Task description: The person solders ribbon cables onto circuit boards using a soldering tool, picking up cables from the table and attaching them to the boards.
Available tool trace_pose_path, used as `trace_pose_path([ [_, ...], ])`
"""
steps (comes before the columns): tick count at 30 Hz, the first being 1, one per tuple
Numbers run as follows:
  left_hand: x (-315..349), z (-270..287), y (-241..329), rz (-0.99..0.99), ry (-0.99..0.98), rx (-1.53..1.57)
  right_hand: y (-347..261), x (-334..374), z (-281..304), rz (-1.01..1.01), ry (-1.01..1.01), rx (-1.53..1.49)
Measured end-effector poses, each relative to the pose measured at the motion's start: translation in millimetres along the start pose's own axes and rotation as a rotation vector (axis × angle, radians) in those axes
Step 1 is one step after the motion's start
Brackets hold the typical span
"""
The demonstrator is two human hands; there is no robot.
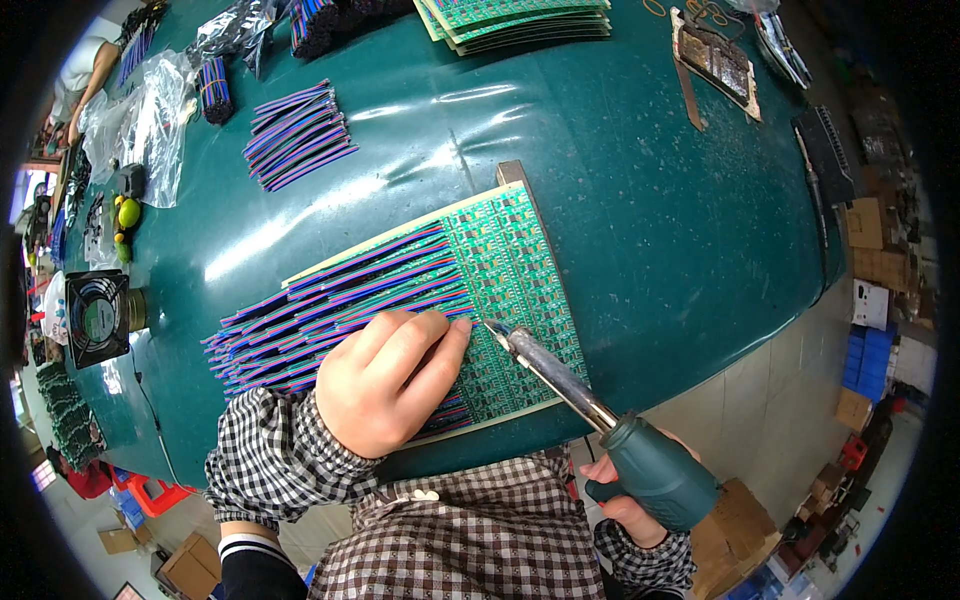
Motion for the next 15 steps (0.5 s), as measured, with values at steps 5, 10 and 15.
trace_pose_path([
  [5,-0.7,0.5,-0.7,0.000,-0.015,0.012,4.4,1.2,0.4,0.001,0.007,0.012],
  [10,-1.1,0.6,-1.4,-0.016,-0.002,0.011,4.1,0.8,-1.5,-0.001,0.035,0.001],
  [15,0.3,-0.9,-0.2,-0.006,-0.002,-0.006,3.6,-0.4,-0.9,0.010,0.012,0.021],
])
Point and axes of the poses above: each hand's wrist, its own x-axis away from the middle knuckle, its own z-axis out of the back of the hand, y = z × x, the point moved 1 cm from there along -x, towards the middle knuckle, and after that the axes turned 15 degrees about x, right-handed, at the moved point
